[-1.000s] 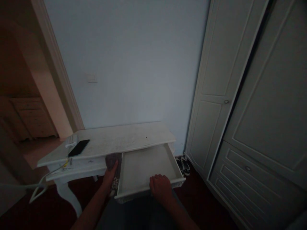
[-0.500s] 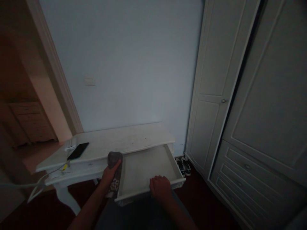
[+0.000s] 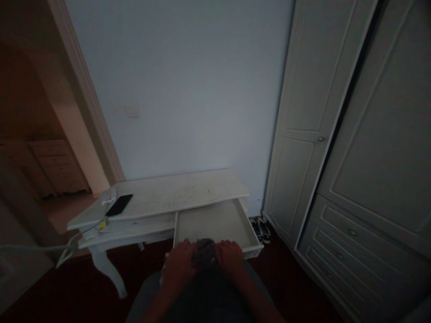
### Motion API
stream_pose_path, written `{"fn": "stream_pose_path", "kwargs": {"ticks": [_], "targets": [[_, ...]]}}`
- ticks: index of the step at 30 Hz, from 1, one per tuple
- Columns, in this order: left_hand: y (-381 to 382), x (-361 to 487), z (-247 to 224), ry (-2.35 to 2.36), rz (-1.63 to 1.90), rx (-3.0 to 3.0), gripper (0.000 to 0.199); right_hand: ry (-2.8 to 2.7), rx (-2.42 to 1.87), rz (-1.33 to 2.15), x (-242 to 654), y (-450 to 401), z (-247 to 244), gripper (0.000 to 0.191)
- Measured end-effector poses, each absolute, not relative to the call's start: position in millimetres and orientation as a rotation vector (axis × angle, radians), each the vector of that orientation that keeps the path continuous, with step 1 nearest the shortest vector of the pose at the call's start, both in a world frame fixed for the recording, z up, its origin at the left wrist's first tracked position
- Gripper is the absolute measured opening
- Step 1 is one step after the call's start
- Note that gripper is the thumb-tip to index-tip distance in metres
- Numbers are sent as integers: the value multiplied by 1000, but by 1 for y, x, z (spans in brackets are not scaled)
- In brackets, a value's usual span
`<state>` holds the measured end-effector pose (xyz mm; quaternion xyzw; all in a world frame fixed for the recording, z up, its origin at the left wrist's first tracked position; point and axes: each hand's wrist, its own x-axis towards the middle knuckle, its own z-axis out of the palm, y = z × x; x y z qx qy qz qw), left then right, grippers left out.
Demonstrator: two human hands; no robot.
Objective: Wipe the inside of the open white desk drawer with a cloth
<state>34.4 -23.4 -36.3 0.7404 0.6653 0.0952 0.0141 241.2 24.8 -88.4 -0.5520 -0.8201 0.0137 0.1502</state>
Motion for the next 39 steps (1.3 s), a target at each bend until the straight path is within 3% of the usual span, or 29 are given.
{"fn": "stream_pose_path", "kwargs": {"ticks": [3,10,16,22,26,30,35,39], "targets": [[-19,55,-47,2032,364,2433,57,-2346,-1627,75,252,31,-82,23],[-44,0,-124,2001,591,2792,65,-2220,-1778,77,301,61,-62,37],[-60,-24,-185,1942,595,3184,51,-2191,-1818,143,302,63,-65,34],[-23,12,-202,1585,950,3402,33,-2174,-1848,150,298,59,-63,35],[-22,8,-212,1304,523,3442,42,-2196,-1857,138,299,56,-59,35],[-35,1,-201,1228,196,3275,54,-2204,-1862,123,300,53,-57,34],[-39,5,-129,1809,576,3038,64,-2197,-1865,124,299,54,-59,35],[-15,-12,-69,2104,454,2623,75,-2191,-1874,141,299,56,-61,35]]}}
